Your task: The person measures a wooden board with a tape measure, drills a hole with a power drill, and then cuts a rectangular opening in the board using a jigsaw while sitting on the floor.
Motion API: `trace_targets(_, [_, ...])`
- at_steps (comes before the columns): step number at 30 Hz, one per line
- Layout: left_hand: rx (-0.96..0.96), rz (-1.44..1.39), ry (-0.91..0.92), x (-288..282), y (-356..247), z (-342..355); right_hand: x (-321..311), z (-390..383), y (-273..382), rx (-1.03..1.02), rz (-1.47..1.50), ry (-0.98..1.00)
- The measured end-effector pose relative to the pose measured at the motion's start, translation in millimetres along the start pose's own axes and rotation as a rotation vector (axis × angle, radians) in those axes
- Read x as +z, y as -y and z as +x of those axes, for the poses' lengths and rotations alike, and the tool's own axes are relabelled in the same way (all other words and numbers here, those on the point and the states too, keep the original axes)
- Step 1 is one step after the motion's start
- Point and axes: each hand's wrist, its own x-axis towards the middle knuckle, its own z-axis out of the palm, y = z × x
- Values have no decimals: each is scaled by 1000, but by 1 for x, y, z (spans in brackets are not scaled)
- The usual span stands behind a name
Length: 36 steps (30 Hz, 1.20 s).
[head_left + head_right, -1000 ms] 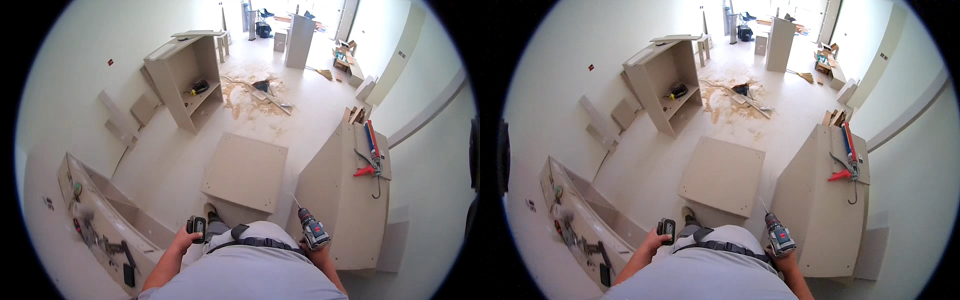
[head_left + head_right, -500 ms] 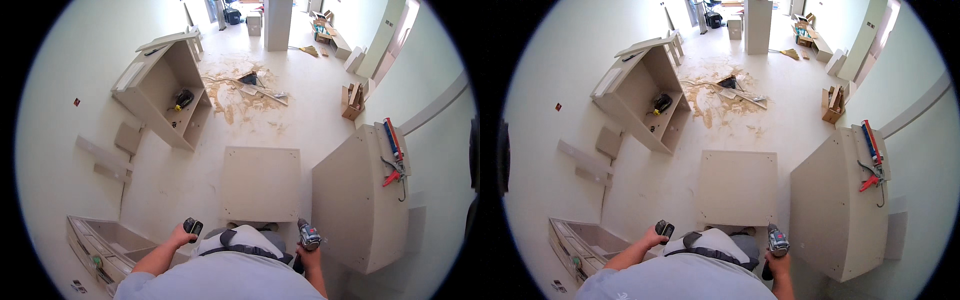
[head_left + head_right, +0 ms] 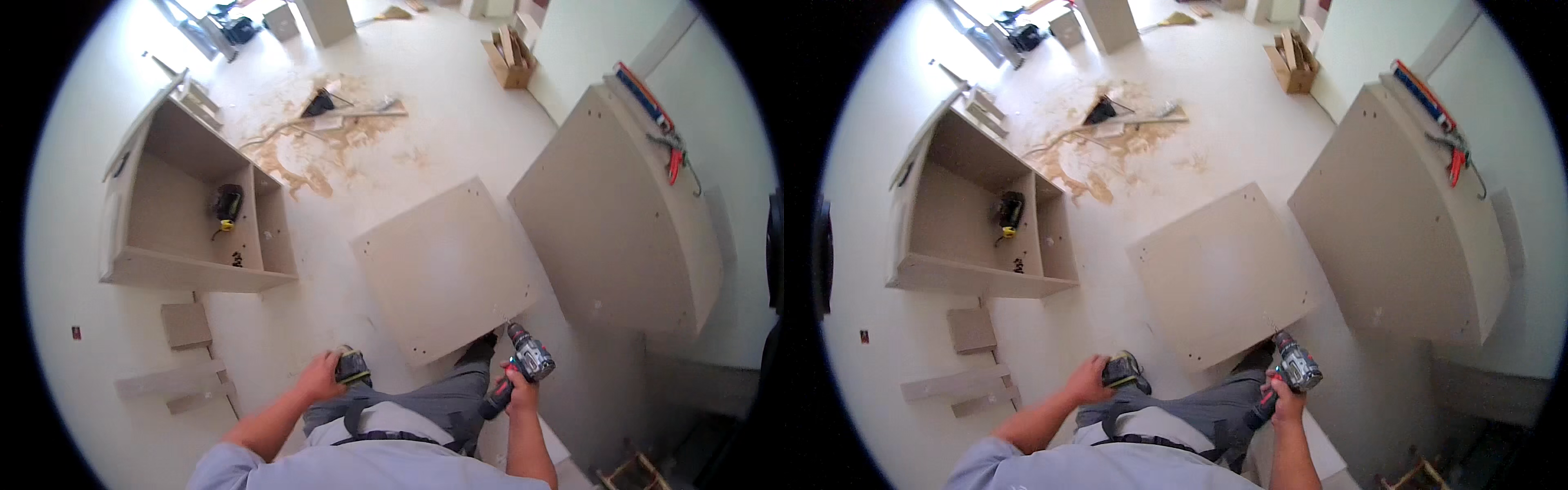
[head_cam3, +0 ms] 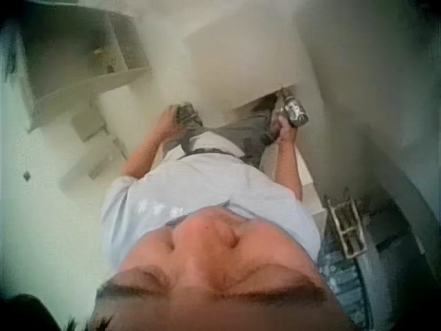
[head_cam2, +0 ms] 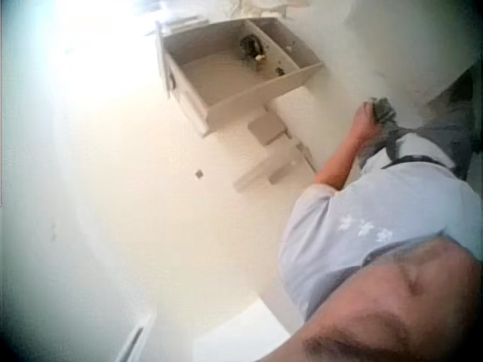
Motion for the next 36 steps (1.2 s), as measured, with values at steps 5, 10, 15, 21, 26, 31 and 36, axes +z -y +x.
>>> trace_targets(5, [235,123,109,26,84,129,56,5,-124,51,224,-180])
trace_targets(10, [423,80,44,81,106,255,76,60,-240,-124,273,-111])
trace_targets(15, [819,101,-57,126,118,377,97,108,-301,-283,375,-59])
trace_targets(21, [904,38,-95,138,116,462,101,123,-331,-462,446,-110])
trace_targets(26, [987,105,-19,152,116,506,103,105,-326,-586,705,-281])
trace_targets(31, [1157,285,112,133,140,598,114,114,-338,-699,918,-482])
trace_targets(36, [1301,145,88,136,134,636,125,108,-355,-689,949,-708])
